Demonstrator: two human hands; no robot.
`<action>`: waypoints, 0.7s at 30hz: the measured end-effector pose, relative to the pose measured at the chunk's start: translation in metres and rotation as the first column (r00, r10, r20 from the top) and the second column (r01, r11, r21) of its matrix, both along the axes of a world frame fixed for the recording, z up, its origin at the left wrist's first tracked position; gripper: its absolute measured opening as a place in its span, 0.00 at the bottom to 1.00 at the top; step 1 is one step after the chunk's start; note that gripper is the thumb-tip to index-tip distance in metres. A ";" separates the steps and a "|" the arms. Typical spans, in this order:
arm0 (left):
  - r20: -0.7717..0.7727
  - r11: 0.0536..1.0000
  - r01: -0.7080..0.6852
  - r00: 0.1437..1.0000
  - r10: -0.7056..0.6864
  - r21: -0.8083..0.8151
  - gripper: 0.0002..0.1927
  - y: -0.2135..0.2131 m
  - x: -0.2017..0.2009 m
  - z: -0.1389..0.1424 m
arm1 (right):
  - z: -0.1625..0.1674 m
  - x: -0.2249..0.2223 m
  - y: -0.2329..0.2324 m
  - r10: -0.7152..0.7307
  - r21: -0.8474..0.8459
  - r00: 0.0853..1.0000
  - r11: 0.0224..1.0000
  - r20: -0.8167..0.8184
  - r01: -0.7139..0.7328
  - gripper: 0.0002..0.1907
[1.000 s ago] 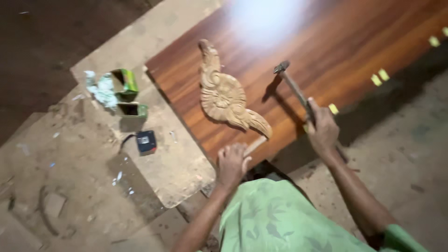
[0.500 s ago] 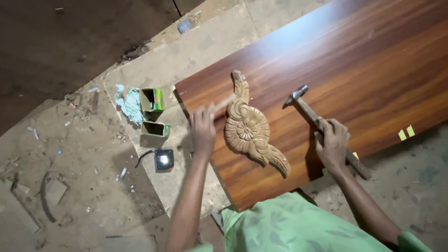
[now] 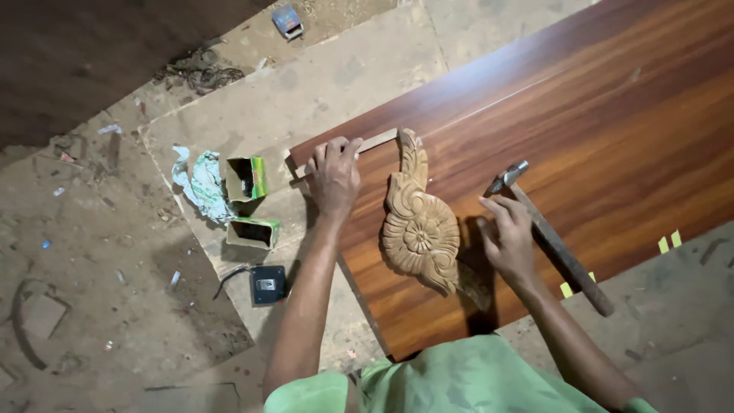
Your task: The person attaches a carved wooden ornament to a wood panel by measuring its position with a tape measure and a wooden strip, then securing it using a hammer and small nails.
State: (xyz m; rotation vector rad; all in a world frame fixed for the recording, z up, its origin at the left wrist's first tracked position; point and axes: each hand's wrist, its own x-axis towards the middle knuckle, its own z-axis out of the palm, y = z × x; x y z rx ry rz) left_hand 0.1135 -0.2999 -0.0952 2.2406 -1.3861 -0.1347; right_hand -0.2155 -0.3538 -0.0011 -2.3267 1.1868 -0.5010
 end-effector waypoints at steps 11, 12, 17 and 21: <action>-0.104 0.998 -0.058 0.993 0.054 -0.038 0.15 -0.001 0.002 0.003 | 0.004 0.085 -0.038 0.269 -0.078 0.963 0.961 0.030 -0.266 0.21; -0.110 0.997 -0.070 0.992 0.066 -0.032 0.14 -0.002 0.002 0.004 | 0.003 0.086 -0.037 0.268 -0.073 0.963 0.961 0.029 -0.266 0.21; -0.131 0.998 -0.061 0.990 0.056 -0.035 0.14 -0.003 0.003 0.002 | -0.005 0.084 -0.029 0.266 -0.035 0.964 0.963 -0.005 -0.266 0.17; -0.132 0.997 -0.070 0.989 0.072 0.022 0.14 -0.005 0.002 -0.008 | -0.011 0.089 -0.031 0.265 -0.006 0.964 0.964 -0.026 -0.265 0.17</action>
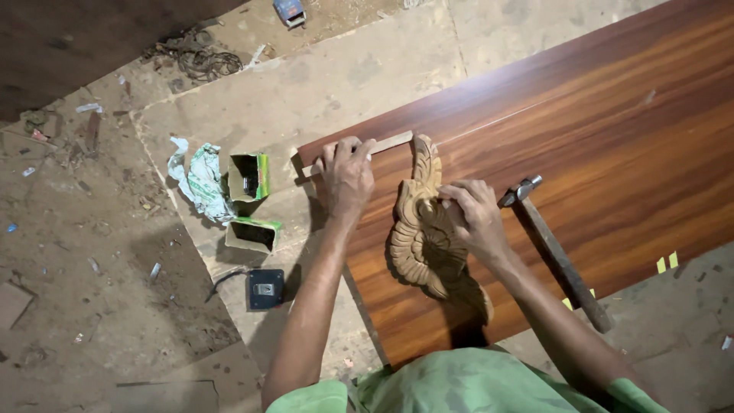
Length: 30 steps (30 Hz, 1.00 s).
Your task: The person attaches a carved wooden ornament to a wood panel by measuring its position with a tape measure and a wooden strip, then securing it using a hammer and small nails.
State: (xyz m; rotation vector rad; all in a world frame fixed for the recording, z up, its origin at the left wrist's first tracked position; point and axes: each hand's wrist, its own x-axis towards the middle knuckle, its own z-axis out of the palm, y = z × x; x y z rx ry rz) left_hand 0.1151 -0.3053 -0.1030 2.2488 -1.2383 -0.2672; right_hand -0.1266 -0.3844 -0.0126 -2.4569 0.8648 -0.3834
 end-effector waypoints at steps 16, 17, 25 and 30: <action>-0.045 0.886 -0.281 0.957 0.285 -0.370 0.27 0.009 -0.011 -0.008 | -0.045 0.124 -0.049 0.296 -0.339 0.940 0.878 -0.171 -0.338 0.09; -0.173 0.810 -0.425 0.905 0.389 -0.403 0.29 0.016 -0.012 -0.005 | -0.047 0.122 -0.048 0.302 -0.340 0.942 0.879 -0.144 -0.334 0.09; -0.513 0.555 -0.771 0.628 0.585 -0.312 0.32 0.033 -0.002 0.007 | -0.044 0.123 -0.047 0.271 -0.350 0.950 0.884 -0.156 -0.310 0.13; -0.586 0.473 -0.824 0.559 0.586 -0.313 0.37 0.026 -0.006 0.004 | -0.040 0.122 -0.047 0.270 -0.322 0.953 0.898 -0.134 -0.300 0.13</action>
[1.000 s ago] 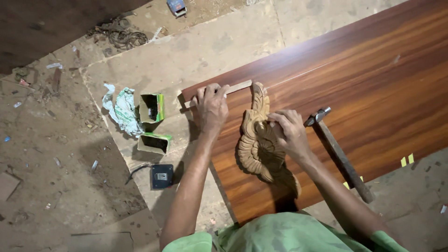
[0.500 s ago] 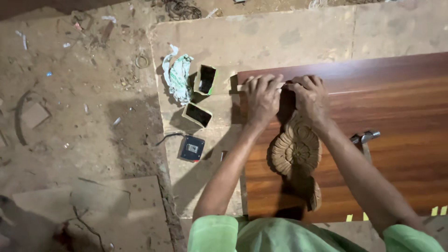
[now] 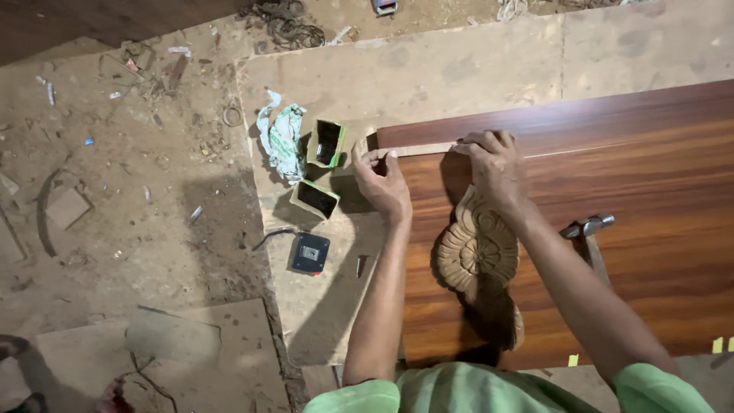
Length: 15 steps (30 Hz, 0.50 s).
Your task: The person attaches a carved wooden ornament to a wood panel by measuring its position with a tape measure and a wooden strip, then securing it using a hammer and small nails.
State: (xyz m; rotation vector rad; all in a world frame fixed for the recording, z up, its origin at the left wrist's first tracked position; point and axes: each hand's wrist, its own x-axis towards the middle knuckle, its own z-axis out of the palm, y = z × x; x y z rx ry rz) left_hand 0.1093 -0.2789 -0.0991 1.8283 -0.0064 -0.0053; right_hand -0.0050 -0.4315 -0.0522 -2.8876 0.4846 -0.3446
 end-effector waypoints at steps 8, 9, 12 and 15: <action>0.090 0.992 0.057 0.994 -0.067 0.113 0.33 0.004 -0.002 0.003 | -0.012 -0.005 -0.004 -0.012 -0.011 0.999 1.000 0.035 0.012 0.11; 0.082 0.992 0.060 0.994 -0.069 0.113 0.33 0.003 -0.002 0.005 | -0.014 -0.005 -0.006 -0.011 -0.038 1.000 0.999 0.018 0.011 0.10; 0.087 0.992 0.058 0.994 -0.068 0.115 0.33 0.001 -0.002 0.010 | -0.016 -0.005 -0.009 0.011 0.068 0.999 0.998 0.039 -0.014 0.11; 0.097 0.987 0.081 0.991 -0.095 0.142 0.33 0.001 -0.003 0.010 | -0.008 -0.016 -0.010 -0.063 0.225 0.987 0.974 0.151 0.028 0.11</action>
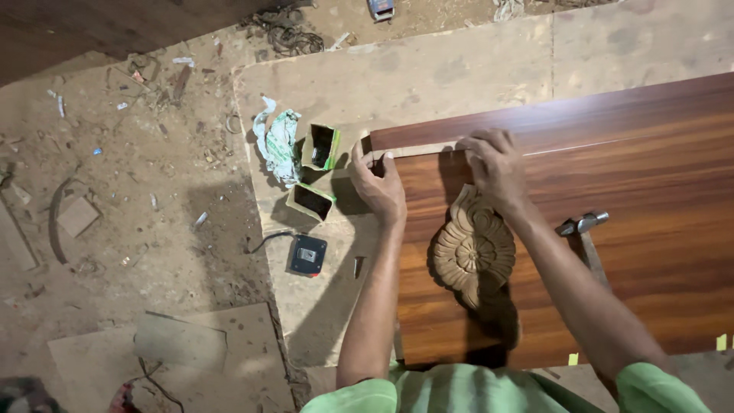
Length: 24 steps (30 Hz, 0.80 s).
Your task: The person attaches a carved wooden ornament to a wood panel by measuring its position with a tape measure and a wooden strip, then securing it using a hammer and small nails.
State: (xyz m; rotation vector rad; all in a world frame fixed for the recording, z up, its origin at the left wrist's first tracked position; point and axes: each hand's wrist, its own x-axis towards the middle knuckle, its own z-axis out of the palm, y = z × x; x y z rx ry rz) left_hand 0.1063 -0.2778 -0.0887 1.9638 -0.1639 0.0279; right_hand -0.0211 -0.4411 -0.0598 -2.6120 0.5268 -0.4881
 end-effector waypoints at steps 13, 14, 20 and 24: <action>0.034 1.000 -0.003 0.999 0.002 0.024 0.32 -0.004 -0.007 -0.020 | 0.022 -0.090 0.019 -0.254 0.013 0.960 0.966 -0.120 0.257 0.19; 0.099 0.999 0.006 0.995 -0.010 0.045 0.32 -0.003 -0.008 -0.021 | 0.018 -0.086 0.019 -0.225 -0.036 0.967 0.974 -0.116 0.222 0.18; 0.078 0.998 0.024 0.997 -0.027 0.050 0.30 -0.001 -0.006 -0.025 | 0.023 -0.076 0.016 -0.143 -0.151 0.970 0.982 -0.195 0.114 0.17; -0.054 1.000 -0.003 0.999 0.001 -0.031 0.29 -0.001 -0.009 -0.026 | 0.032 -0.075 0.016 -0.149 -0.207 0.969 0.972 -0.196 0.108 0.14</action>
